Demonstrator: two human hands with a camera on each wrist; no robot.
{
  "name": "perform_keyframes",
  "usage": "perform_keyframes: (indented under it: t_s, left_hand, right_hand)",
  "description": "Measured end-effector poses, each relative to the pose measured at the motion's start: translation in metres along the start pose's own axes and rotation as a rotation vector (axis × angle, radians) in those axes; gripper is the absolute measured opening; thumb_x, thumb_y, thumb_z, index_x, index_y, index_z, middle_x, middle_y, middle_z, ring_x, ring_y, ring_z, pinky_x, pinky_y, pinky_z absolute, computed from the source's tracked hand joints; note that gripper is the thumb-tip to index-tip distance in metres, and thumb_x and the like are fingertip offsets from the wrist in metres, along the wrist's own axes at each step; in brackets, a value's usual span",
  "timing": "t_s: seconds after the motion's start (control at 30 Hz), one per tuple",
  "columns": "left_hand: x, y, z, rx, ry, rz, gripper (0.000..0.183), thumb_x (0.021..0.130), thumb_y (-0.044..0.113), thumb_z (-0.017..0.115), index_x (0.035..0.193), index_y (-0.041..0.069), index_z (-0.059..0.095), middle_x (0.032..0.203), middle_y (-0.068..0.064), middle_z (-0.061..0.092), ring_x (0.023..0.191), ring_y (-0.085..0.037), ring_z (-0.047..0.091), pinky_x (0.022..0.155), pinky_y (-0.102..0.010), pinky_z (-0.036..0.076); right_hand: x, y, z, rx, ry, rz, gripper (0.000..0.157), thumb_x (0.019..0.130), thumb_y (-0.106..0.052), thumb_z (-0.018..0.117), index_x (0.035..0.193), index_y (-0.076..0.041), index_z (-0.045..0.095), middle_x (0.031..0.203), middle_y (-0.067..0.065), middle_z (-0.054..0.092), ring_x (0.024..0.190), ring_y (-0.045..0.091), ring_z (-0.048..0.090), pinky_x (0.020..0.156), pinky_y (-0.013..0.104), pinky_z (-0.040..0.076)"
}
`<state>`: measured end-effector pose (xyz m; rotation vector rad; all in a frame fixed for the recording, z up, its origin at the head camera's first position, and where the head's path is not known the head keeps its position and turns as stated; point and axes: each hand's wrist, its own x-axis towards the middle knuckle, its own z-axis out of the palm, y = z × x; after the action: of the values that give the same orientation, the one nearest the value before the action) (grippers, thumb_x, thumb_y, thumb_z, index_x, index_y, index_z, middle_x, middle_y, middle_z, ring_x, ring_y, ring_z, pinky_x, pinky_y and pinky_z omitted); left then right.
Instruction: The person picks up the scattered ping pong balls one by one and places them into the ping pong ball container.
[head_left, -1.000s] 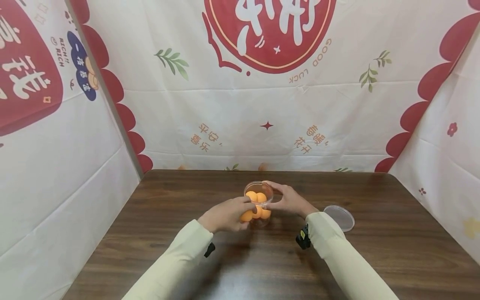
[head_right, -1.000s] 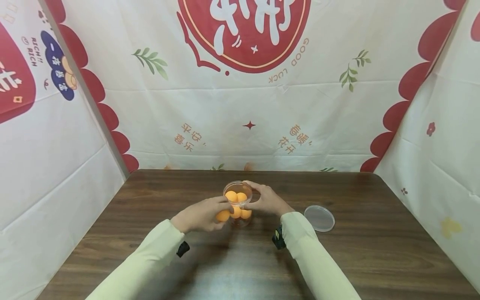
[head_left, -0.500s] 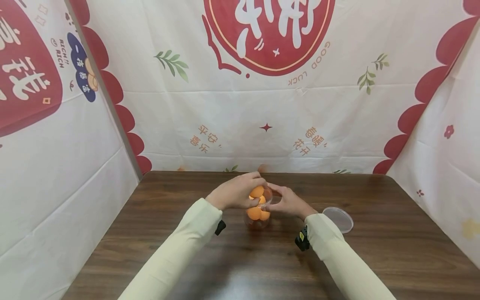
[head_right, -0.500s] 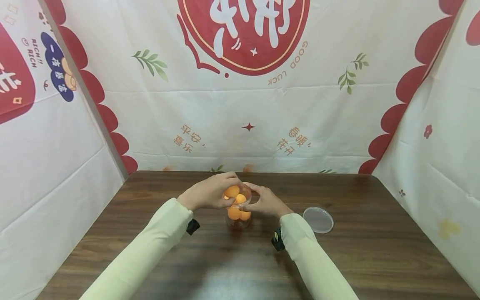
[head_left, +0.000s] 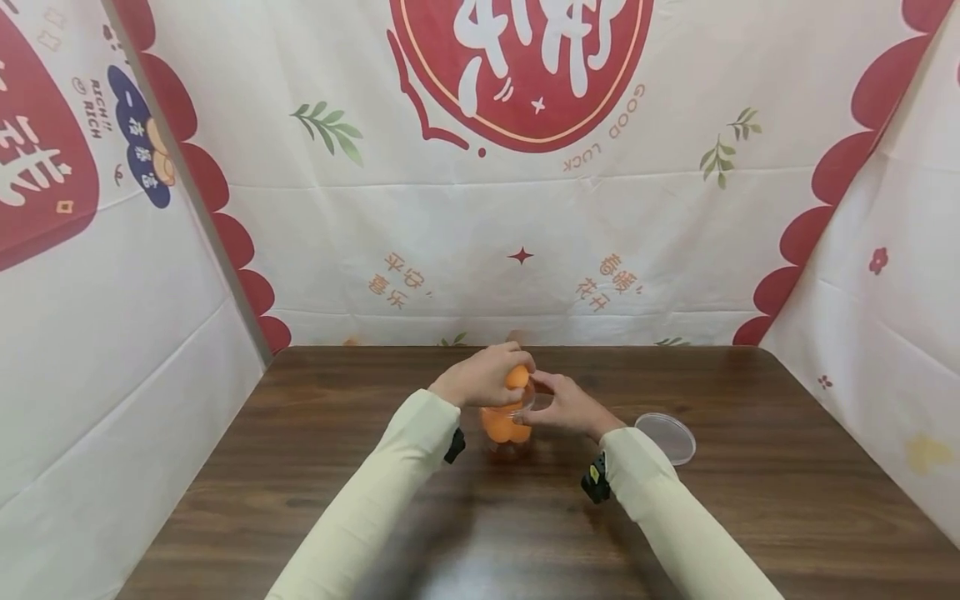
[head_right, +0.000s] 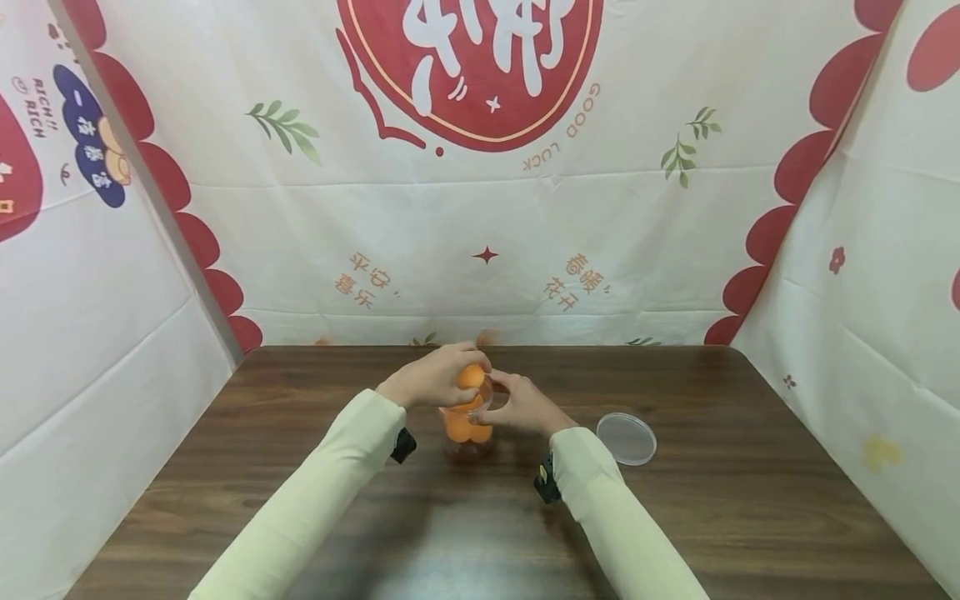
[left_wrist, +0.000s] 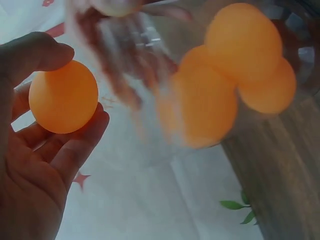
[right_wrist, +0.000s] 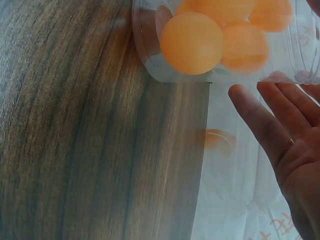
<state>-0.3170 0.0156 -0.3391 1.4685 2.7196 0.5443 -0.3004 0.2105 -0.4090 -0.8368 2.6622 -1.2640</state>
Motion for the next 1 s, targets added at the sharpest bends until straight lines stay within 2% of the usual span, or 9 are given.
perform_keyframes:
  t_s: [0.2, 0.37, 0.6, 0.8, 1.0]
  left_hand:
    - [0.0, -0.007, 0.01, 0.004, -0.024, -0.039, 0.024, 0.088, 0.012, 0.065, 0.112, 0.01, 0.063, 0.104, -0.005, 0.056, 0.083, -0.013, 0.055, 0.073, -0.022, 0.047]
    - [0.0, -0.009, 0.013, -0.016, -0.049, -0.069, 0.021, 0.088, 0.015, 0.065, 0.11, 0.013, 0.063, 0.104, -0.003, 0.055, 0.081, -0.012, 0.054, 0.071, -0.022, 0.047]
    - [0.0, -0.01, 0.016, -0.014, -0.056, -0.073, 0.022, 0.089, 0.015, 0.064, 0.11, 0.014, 0.063, 0.105, -0.003, 0.056, 0.078, -0.012, 0.054, 0.068, -0.021, 0.045]
    - [0.0, -0.01, 0.015, -0.011, -0.067, -0.091, 0.021, 0.088, 0.015, 0.064, 0.109, 0.016, 0.064, 0.106, -0.001, 0.055, 0.08, -0.011, 0.054, 0.071, -0.021, 0.046]
    - [-0.001, -0.01, 0.015, -0.019, -0.069, -0.088, 0.02, 0.089, 0.015, 0.064, 0.109, 0.013, 0.066, 0.105, -0.001, 0.055, 0.08, -0.012, 0.053, 0.073, -0.022, 0.046]
  right_hand:
    - [0.002, -0.001, 0.002, -0.002, 0.006, 0.003, 0.067, 0.082, -0.032, 0.075, 0.14, -0.013, 0.047, 0.132, 0.007, 0.058, 0.124, 0.027, 0.052, 0.097, 0.047, 0.046]
    - [0.003, -0.002, 0.001, 0.001, 0.014, 0.009, 0.07, 0.08, -0.031, 0.077, 0.141, -0.013, 0.046, 0.132, 0.009, 0.058, 0.124, 0.029, 0.052, 0.098, 0.051, 0.044]
    - [0.001, -0.002, 0.001, 0.006, 0.014, 0.027, 0.073, 0.08, -0.031, 0.076, 0.143, -0.013, 0.044, 0.133, 0.009, 0.058, 0.124, 0.029, 0.051, 0.099, 0.053, 0.042]
    - [0.0, -0.002, 0.002, 0.017, 0.009, 0.037, 0.077, 0.081, -0.032, 0.076, 0.146, -0.014, 0.039, 0.136, 0.009, 0.055, 0.126, 0.029, 0.05, 0.099, 0.053, 0.042]
    - [0.0, -0.003, 0.001, -0.013, 0.027, 0.024, 0.074, 0.08, -0.031, 0.077, 0.144, -0.014, 0.043, 0.133, 0.008, 0.058, 0.124, 0.028, 0.052, 0.099, 0.053, 0.042]
